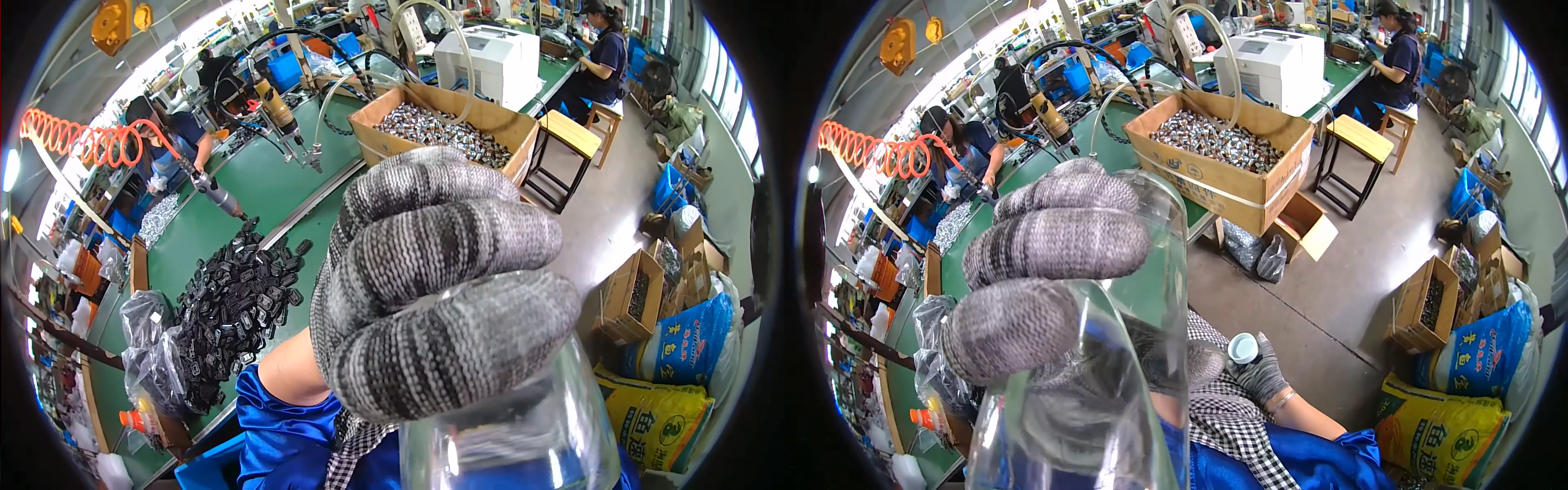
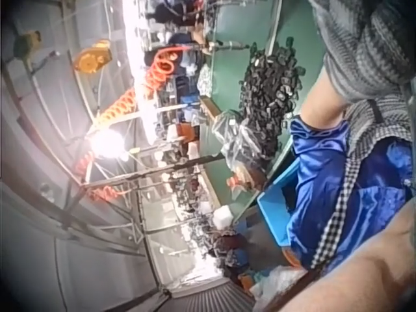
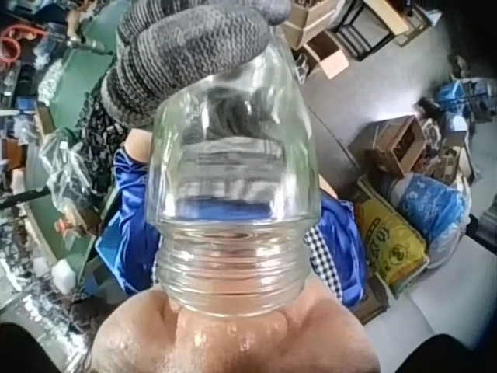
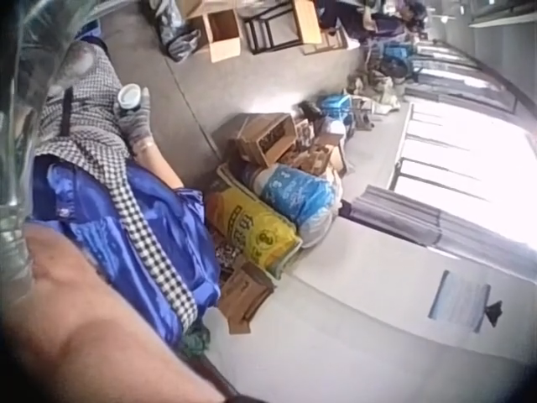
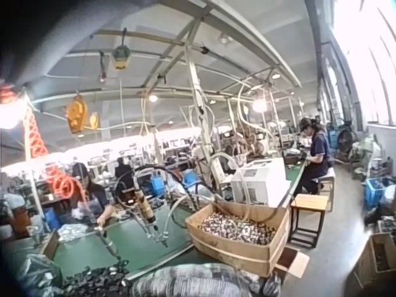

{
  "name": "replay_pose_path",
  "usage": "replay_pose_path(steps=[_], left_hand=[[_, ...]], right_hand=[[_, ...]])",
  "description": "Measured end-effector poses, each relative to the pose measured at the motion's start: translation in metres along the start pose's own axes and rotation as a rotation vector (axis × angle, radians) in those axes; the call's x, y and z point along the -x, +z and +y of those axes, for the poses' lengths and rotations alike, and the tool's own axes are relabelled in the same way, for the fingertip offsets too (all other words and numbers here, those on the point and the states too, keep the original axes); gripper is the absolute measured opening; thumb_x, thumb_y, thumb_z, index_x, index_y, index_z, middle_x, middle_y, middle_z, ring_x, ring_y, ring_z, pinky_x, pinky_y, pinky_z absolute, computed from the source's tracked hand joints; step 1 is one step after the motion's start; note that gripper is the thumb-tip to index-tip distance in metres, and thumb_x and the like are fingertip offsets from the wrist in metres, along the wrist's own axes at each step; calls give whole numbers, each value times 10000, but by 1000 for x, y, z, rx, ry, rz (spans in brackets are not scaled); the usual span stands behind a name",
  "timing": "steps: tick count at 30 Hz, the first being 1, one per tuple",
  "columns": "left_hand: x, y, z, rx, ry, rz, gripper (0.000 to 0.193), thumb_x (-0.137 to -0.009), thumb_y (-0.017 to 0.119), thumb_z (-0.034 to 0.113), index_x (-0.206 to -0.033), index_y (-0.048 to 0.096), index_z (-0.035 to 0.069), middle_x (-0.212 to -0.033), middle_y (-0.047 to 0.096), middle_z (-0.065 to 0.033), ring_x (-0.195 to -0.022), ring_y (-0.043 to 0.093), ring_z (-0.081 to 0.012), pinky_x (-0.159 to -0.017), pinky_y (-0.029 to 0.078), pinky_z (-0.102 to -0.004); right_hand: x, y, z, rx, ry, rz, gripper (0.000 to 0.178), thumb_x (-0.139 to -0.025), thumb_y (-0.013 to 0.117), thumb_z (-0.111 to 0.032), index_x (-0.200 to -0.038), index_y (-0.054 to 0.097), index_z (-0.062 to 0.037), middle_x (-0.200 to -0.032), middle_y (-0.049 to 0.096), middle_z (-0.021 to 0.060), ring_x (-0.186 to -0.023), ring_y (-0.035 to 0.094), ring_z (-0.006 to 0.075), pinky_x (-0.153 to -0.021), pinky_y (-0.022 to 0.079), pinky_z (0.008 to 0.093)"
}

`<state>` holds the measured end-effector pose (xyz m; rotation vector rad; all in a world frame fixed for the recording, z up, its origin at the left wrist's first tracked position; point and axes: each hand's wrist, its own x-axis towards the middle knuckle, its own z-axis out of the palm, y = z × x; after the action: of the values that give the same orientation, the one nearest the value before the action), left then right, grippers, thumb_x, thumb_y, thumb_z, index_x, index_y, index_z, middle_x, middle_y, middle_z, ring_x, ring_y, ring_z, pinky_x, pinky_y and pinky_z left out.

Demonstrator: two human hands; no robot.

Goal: Assembling small metal and plastic components on an industrial production line.

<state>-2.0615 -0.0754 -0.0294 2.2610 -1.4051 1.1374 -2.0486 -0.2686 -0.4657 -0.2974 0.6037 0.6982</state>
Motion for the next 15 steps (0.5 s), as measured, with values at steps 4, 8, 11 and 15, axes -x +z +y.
replay_pose_path(steps=[4,8,11,15], left_hand=[[1,-6,-6,3,55,39,324,-649,708,196,-965,709,127,-1011,667,-116,-938,628,-313,-833,469,-481],[1,-12,-7,16,126,86,322,-642,712,189,-955,706,111,-986,668,-133,-913,631,-319,-800,479,-473],[1,-11,-7,62,111,137,324,-645,710,189,-959,705,111,-990,667,-136,-914,630,-321,-799,480,-474],[1,-9,-5,158,74,237,328,-650,706,190,-968,704,109,-996,665,-142,-916,629,-325,-796,482,-475]], right_hand=[[2,1,0,25,-4,4,462,-900,516,-523,-1064,577,-95,-1016,636,121,-923,612,306,-688,549,426],[3,1,0,48,-6,9,472,-904,504,-528,-1070,575,-92,-1028,636,126,-938,614,315,-697,552,431],[2,2,0,63,-14,15,479,-907,495,-531,-1075,574,-90,-1037,635,130,-949,615,322,-704,555,434],[5,1,0,86,4,-2,475,-907,499,-527,-1082,574,-92,-1043,634,132,-948,615,324,-713,554,436]])
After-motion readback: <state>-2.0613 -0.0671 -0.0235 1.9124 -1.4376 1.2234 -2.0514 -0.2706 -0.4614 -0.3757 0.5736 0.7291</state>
